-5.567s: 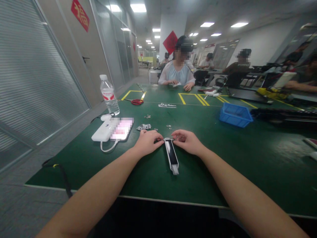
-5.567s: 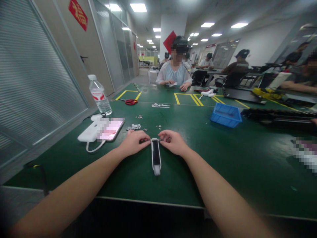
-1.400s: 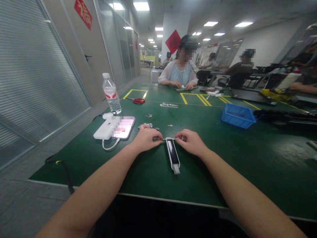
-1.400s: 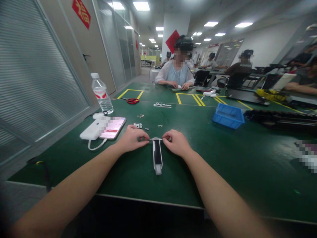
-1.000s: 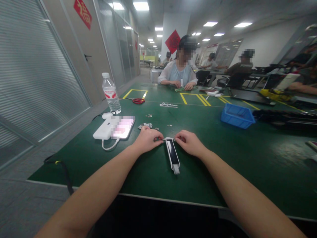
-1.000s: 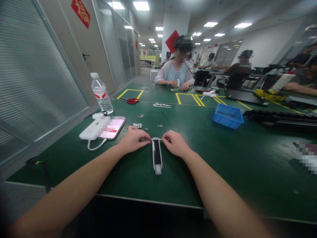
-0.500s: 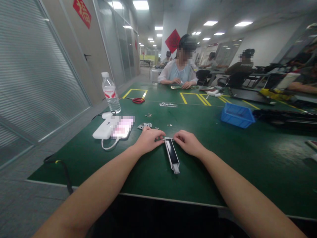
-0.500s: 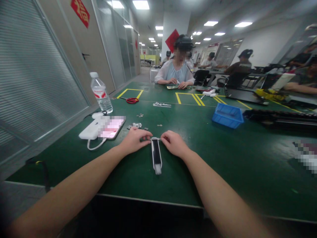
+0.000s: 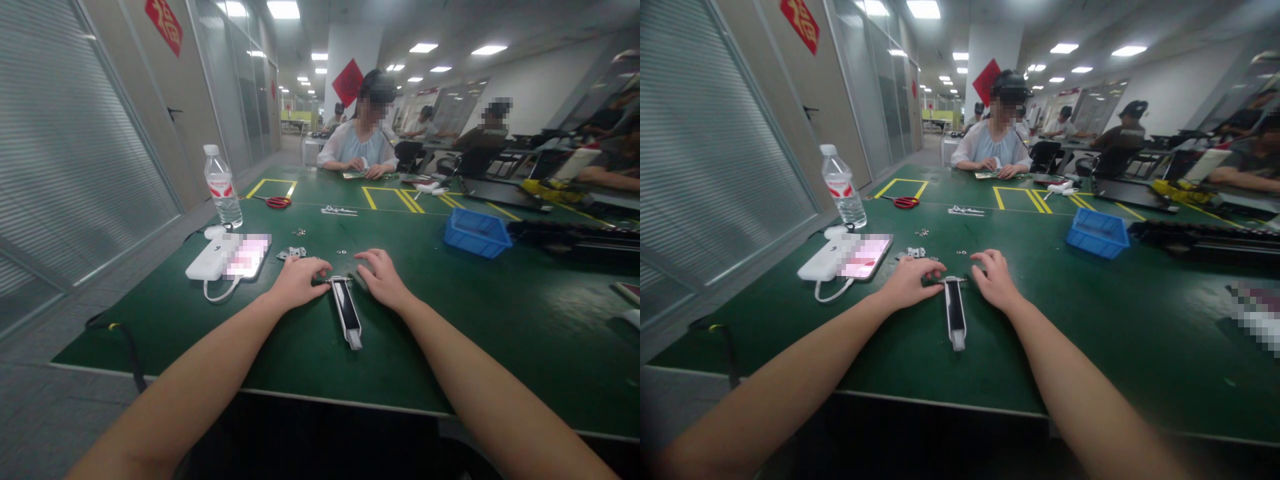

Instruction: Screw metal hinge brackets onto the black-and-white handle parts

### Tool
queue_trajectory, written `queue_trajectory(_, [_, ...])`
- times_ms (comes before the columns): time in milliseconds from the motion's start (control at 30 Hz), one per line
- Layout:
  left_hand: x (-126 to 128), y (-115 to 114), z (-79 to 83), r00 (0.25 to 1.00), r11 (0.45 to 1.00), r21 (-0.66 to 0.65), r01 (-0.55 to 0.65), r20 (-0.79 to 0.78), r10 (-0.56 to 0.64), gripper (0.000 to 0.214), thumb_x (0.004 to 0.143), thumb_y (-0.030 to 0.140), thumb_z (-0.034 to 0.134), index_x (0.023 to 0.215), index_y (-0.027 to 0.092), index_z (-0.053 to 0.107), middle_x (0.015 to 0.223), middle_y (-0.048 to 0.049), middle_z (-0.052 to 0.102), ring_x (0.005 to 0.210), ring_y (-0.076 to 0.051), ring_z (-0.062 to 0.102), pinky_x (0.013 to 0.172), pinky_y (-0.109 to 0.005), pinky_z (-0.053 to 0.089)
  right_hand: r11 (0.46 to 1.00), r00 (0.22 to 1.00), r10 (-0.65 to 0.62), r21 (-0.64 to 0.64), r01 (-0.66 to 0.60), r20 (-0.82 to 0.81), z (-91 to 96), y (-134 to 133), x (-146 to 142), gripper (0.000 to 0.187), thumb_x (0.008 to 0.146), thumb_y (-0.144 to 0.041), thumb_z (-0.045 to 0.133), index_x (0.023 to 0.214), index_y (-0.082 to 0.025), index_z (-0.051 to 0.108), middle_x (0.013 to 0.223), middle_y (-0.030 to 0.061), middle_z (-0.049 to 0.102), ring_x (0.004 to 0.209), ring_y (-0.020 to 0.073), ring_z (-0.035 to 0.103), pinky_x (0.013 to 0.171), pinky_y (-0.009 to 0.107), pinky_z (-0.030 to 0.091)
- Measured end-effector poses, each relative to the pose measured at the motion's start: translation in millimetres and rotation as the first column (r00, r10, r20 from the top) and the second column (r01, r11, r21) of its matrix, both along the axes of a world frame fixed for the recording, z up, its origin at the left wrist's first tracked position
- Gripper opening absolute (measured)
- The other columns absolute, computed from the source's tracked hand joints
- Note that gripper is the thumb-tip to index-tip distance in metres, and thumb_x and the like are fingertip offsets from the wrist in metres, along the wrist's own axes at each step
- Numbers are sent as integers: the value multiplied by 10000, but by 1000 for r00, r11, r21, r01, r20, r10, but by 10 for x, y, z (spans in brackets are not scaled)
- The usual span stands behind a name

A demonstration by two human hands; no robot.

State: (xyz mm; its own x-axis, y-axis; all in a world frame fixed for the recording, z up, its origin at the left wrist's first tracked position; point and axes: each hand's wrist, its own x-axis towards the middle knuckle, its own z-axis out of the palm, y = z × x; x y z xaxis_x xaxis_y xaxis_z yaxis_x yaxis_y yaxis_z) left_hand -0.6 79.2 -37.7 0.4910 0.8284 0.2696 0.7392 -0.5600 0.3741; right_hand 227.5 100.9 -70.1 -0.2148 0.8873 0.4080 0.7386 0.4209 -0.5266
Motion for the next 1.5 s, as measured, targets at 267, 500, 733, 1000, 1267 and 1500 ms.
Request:
queue_trajectory(267, [-5, -40, 0, 999, 999, 28, 32, -14, -31, 309, 772, 272, 590, 1077, 222, 584, 971, -6, 681, 945, -211, 610, 857, -391, 313, 993, 983, -66, -87, 82, 171, -129, 202, -43, 430, 931, -336, 366, 1334, -270, 502, 1189, 119, 526, 1119, 276, 460, 963, 435, 384])
queue_trajectory(500, [4, -47, 2, 1000, 1000, 20, 22, -10, -22, 348, 749, 213, 539, 1093, 213, 588, 962, -10, 686, 929, -210, 615, 866, -400, 333, 979, 946, -112, -129, 157, 304, -30, 206, -172, 429, 926, -385, 383, 1327, -334, 526, 1156, 124, 512, 1036, 301, 470, 880, 451, 416])
queue_trajectory(733, [4, -33, -15, 999, 999, 28, 31, -6, -31, 321, 758, 225, 528, 1072, 216, 595, 939, -21, 686, 895, -207, 613, 873, -406, 344, 992, 979, -99, -60, 111, 177, -76, 237, -92, 301, 908, -293, 419, 1076, -221, 658, 1084, 112, 563, 1031, 245, 488, 920, 388, 410])
queue_trajectory(1000, [1, -38, -11, 999, 998, 34, 45, -19, -44, 320, 760, 225, 528, 1074, 213, 591, 935, -21, 682, 888, -203, 614, 875, -402, 352, 989, 965, -144, -12, 150, 220, -121, 257, -126, 381, 897, -340, 467, 1255, -273, 581, 1106, 121, 549, 990, 259, 499, 872, 389, 424])
queue_trajectory(1267, [-2, -34, -7, 998, 998, 29, 55, -14, -55, 314, 766, 227, 527, 1073, 211, 593, 926, -18, 678, 887, -201, 614, 878, -407, 350, 997, 984, -71, 1, 72, 162, -21, 201, -67, 149, 830, -195, 528, 876, -174, 669, 954, 87, 615, 946, 208, 538, 887, 353, 425])
queue_trajectory(1500, [-15, -20, -23, 998, 998, 24, 63, -22, -62, 318, 770, 241, 530, 1081, 215, 589, 938, -27, 677, 885, -203, 607, 878, -403, 344, 1000, 982, -7, -6, 8, 189, 116, 65, 11, 105, 785, -146, 579, 755, -180, 673, 843, 58, 649, 787, 170, 584, 751, 301, 455])
